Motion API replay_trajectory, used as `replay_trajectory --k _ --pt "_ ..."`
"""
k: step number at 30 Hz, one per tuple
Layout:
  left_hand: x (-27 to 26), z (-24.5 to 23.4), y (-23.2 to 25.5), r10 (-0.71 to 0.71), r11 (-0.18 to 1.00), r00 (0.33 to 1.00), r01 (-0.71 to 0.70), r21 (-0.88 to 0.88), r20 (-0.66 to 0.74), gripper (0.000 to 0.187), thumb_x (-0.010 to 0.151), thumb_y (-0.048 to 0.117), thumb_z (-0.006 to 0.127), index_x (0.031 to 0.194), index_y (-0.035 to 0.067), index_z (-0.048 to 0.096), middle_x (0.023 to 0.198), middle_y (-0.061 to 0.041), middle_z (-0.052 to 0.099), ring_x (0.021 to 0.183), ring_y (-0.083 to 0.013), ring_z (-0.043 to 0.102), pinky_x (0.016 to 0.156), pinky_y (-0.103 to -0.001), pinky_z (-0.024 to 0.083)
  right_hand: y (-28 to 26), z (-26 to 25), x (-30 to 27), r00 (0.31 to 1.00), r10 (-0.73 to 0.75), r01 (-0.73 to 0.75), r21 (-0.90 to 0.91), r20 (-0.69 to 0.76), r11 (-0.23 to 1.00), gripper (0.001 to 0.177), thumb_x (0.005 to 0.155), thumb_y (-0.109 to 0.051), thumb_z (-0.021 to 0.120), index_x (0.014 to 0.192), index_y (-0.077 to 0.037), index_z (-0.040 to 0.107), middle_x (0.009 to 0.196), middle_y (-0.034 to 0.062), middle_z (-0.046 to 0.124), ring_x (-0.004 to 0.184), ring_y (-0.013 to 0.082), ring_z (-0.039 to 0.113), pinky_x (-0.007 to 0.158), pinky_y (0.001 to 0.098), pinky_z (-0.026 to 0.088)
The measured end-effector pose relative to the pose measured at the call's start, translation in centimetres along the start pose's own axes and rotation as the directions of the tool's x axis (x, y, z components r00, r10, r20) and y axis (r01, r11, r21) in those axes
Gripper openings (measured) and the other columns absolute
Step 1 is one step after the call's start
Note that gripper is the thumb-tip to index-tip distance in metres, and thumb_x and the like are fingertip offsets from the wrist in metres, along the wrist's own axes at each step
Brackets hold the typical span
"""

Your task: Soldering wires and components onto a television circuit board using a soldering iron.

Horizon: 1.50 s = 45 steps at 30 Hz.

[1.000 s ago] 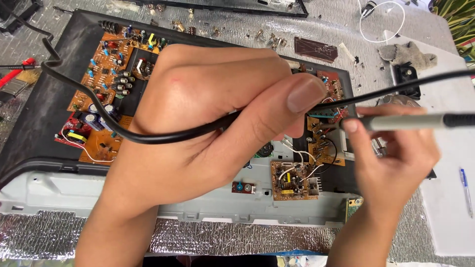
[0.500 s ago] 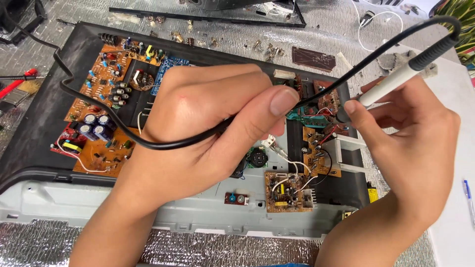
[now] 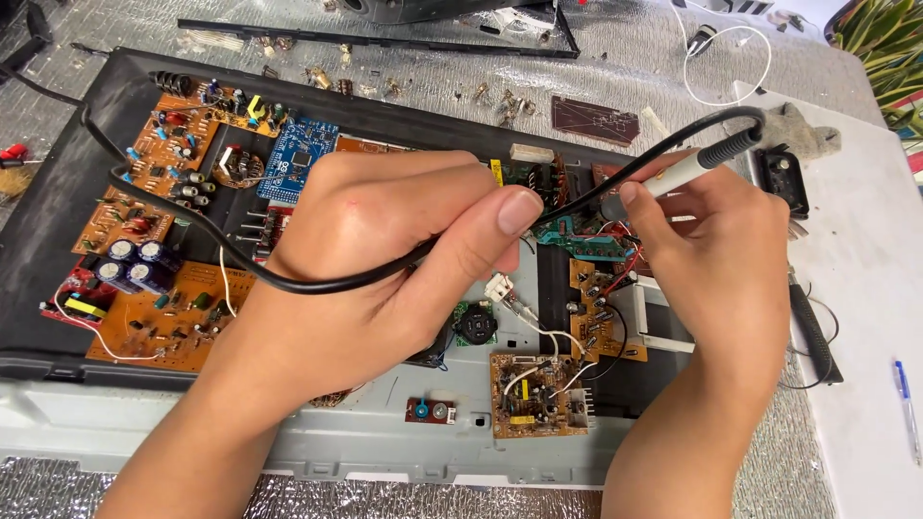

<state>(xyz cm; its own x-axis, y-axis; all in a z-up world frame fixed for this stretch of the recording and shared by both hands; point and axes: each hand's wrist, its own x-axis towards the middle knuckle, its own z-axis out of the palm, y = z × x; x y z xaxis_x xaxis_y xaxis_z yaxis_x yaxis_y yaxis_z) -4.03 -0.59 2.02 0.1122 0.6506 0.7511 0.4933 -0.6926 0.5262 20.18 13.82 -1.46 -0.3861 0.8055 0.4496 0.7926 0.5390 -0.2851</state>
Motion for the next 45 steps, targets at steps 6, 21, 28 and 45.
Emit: replay_trajectory --k 6,21,28,45 --pt "0.0 0.2 0.0 -0.001 1.0 1.0 0.001 -0.005 0.008 0.041 0.108 0.012 0.04 0.075 0.0 0.06 0.064 -0.007 0.055 0.056 -0.0202 0.053 0.057 -0.033 0.037 -2.3 0.0 0.5 0.993 0.077 -0.089 0.136 0.087 0.987 0.007 0.099 -0.016 0.074 0.102 -0.011 0.077 0.077 0.0072 0.076 0.068 0.0138 0.072 0.066 0.0291 0.054" --pt "-0.1 0.2 -0.1 0.012 1.0 1.0 -0.012 -0.012 0.012 0.039 0.109 0.012 0.04 0.075 0.001 0.057 0.066 -0.007 0.054 0.057 -0.0199 0.052 0.058 -0.034 0.035 -0.6 0.5 0.6 0.993 0.088 -0.092 0.044 0.079 0.995 0.036 0.103 -0.023 0.08 0.078 -0.003 0.063 0.077 0.0091 0.075 0.069 0.0187 0.069 0.063 0.0362 0.05" --pt "-0.2 0.4 -0.1 0.008 1.0 1.0 -0.007 -0.007 0.006 0.039 0.109 0.014 0.04 0.075 0.001 0.052 0.064 -0.007 0.046 0.056 -0.0208 0.044 0.057 -0.034 0.032 -1.2 0.5 0.7 0.983 0.144 -0.156 0.097 0.117 0.983 0.017 0.1 -0.02 0.076 0.089 -0.007 0.073 0.076 0.0078 0.074 0.068 0.0158 0.068 0.061 0.0349 0.049" --pt "-2.9 6.2 2.9 -0.195 0.532 0.975 0.013 -0.847 -0.107 0.068 0.104 0.066 0.033 0.071 0.011 0.054 0.055 0.002 0.043 0.053 -0.0148 0.044 0.071 -0.032 0.051 -5.7 -2.4 -2.3 0.895 0.053 0.178 0.464 -0.442 0.868 0.024 0.122 -0.015 0.057 0.107 0.003 0.06 0.1 0.015 0.071 0.063 0.0174 0.064 0.055 0.0227 0.043"
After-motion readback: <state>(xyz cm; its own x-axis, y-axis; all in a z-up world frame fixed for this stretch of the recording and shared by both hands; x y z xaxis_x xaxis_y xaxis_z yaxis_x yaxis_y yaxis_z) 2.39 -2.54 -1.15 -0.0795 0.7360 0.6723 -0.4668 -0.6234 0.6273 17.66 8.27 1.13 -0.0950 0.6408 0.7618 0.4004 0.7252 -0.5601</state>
